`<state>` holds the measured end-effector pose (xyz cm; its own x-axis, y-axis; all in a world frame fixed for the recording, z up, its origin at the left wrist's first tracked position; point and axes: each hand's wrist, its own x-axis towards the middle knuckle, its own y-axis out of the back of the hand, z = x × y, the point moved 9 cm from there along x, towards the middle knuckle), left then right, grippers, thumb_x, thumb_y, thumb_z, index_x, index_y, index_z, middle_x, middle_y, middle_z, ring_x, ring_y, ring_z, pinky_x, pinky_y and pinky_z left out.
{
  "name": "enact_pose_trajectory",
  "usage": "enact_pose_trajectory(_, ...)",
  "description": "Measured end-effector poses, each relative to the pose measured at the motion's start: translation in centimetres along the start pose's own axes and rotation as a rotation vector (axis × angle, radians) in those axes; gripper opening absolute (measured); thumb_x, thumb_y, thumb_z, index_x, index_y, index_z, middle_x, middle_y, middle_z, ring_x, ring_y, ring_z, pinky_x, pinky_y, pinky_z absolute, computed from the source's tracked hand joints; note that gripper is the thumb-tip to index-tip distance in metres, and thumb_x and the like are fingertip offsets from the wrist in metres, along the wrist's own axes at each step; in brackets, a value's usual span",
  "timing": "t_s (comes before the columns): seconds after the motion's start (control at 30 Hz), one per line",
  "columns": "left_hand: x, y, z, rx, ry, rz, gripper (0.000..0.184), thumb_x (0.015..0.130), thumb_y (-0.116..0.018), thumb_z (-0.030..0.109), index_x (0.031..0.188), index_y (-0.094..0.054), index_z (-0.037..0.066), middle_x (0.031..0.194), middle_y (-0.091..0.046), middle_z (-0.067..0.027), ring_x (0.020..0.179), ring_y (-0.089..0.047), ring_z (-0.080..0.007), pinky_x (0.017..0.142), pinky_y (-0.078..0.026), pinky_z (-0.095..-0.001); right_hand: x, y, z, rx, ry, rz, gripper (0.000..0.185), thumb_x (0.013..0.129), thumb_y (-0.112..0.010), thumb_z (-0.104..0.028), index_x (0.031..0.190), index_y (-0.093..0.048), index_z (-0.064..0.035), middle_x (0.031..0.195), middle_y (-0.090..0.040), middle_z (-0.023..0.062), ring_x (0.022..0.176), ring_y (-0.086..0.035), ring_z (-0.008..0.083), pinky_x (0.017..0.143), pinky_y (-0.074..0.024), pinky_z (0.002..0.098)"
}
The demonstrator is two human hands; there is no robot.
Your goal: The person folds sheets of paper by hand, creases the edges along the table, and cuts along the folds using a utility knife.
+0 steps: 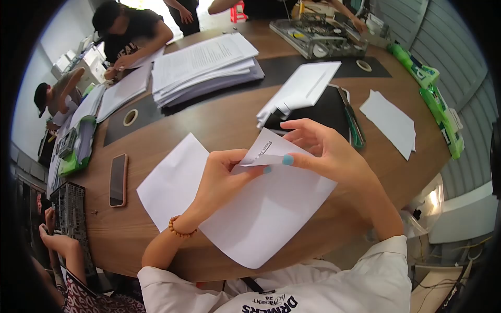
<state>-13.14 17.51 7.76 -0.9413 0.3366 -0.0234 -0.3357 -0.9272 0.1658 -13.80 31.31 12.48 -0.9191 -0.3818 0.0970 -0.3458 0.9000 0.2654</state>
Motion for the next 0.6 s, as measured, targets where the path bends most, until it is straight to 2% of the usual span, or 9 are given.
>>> enact_pose_trajectory(0.03, -0.2, 1.2, 1.2, -0.001, -0.034, 0.064, 0.016, 0.079, -0.064, 0.007, 0.092, -0.067, -0.001, 0.075, -0.065, -0.0035, 0.067, -0.057, -0.0056, 0.059, -0.046, -0.0205, 0.5, -0.2, -1.5, 0.014, 0.025, 0.019, 0.036, 0.082, -0.064, -0.014, 0.113, -0.055, 0.0013, 0.098, -0.062, 0.0074, 0.087, -0.058, 0.0092, 0.077, -0.0486, 0.0252)
enact_pose_trajectory(0.1, -0.6, 2.4, 2.2, 0.026, -0.13, 0.115, 0.016, 0.08, -0.064, 0.007, 0.093, -0.066, -0.002, 0.075, -0.065, -0.0033, 0.067, -0.058, -0.0054, 0.059, -0.046, -0.0202, 2.5, -1.0, -1.3, -0.072, 0.0, -0.127, 0.026, 0.083, -0.064, -0.015, 0.103, -0.061, 0.0015, 0.088, -0.064, 0.0057, 0.078, -0.059, 0.0086, 0.071, -0.0492, 0.0245)
enact_pose_trajectory(0.13, -0.8, 2.6, 3.0, 0.011, -0.183, 0.129, 0.016, 0.08, -0.064, 0.007, 0.094, -0.066, -0.002, 0.075, -0.065, -0.0032, 0.068, -0.058, -0.0054, 0.059, -0.046, -0.02, 3.0, -0.7, -2.1, -0.111, 0.086, -0.063, 0.018, 0.084, -0.062, -0.015, 0.092, -0.065, 0.0014, 0.078, -0.064, 0.0041, 0.071, -0.058, 0.0072, 0.067, -0.0488, 0.0234)
enact_pose_trajectory(0.17, -1.1, 2.8, 3.8, -0.006, -0.233, 0.142, 0.017, 0.081, -0.064, 0.008, 0.095, -0.065, -0.001, 0.075, -0.065, -0.0032, 0.068, -0.058, -0.0055, 0.059, -0.047, -0.0199, 3.3, -1.2, -2.7, -0.115, 0.106, -0.075, 0.018, 0.084, -0.062, -0.015, 0.092, -0.065, 0.0014, 0.078, -0.064, 0.0041, 0.071, -0.058, 0.0072, 0.067, -0.0488, 0.0234)
enact_pose_trajectory(0.23, -1.7, 3.7, 5.3, 0.034, -0.276, 0.193, 0.02, 0.081, -0.064, 0.01, 0.098, -0.064, -0.001, 0.073, -0.065, -0.0029, 0.066, -0.058, -0.0053, 0.058, -0.046, -0.0188, 3.2, -1.3, -5.1, -0.213, 0.238, 0.05, 0.015, 0.084, -0.061, -0.012, 0.09, -0.064, 0.0016, 0.075, -0.064, 0.0043, 0.066, -0.055, 0.0061, 0.063, -0.0464, 0.0221)
enact_pose_trajectory(0.27, -1.9, 4.1, 5.7, 0.055, -0.254, 0.206, 0.018, 0.082, -0.065, 0.01, 0.096, -0.065, -0.001, 0.07, -0.065, -0.0033, 0.062, -0.059, -0.0056, 0.056, -0.046, -0.0183, 2.9, -1.7, -6.4, -0.367, 0.306, 0.059, 0.013, 0.085, -0.06, -0.01, 0.088, -0.063, 0.0026, 0.072, -0.063, 0.0053, 0.062, -0.053, 0.0069, 0.057, -0.0434, 0.0222)
enact_pose_trajectory(0.33, -2.4, 4.6, 6.1, 0.071, -0.223, 0.229, 0.017, 0.082, -0.065, 0.011, 0.094, -0.066, -0.001, 0.067, -0.065, -0.0037, 0.059, -0.059, -0.0058, 0.053, -0.046, -0.0179, 2.6, -2.2, -6.6, -0.352, 0.342, 0.064, 0.012, 0.085, -0.059, -0.009, 0.087, -0.063, 0.0028, 0.071, -0.062, 0.0056, 0.061, -0.052, 0.0079, 0.056, -0.0419, 0.0226)
enact_pose_trajectory(0.4, -3.2, 4.4, 7.5, 0.283, -0.344, 0.267, 0.014, 0.083, -0.064, 0.012, 0.088, -0.068, -0.001, 0.062, -0.064, -0.0053, 0.053, -0.059, -0.0066, 0.046, -0.045, -0.0181, 2.2, -2.4, -6.8, -0.342, 0.36, 0.072, 0.011, 0.085, -0.059, -0.007, 0.085, -0.062, 0.003, 0.07, -0.062, 0.006, 0.059, -0.052, 0.0089, 0.054, -0.0404, 0.023)
enact_pose_trajectory(0.6, -3.8, 4.2, 8.2, 0.283, -0.396, 0.297, 0.014, 0.084, -0.062, 0.011, 0.086, -0.068, -0.001, 0.062, -0.064, -0.0068, 0.052, -0.059, -0.0065, 0.044, -0.043, -0.0185, 1.4, -2.2, -7.7, -0.351, 0.433, 0.12, 0.009, 0.083, -0.059, -0.005, 0.081, -0.062, 0.0027, 0.07, -0.062, 0.006, 0.059, -0.053, 0.0103, 0.054, -0.04, 0.0233)
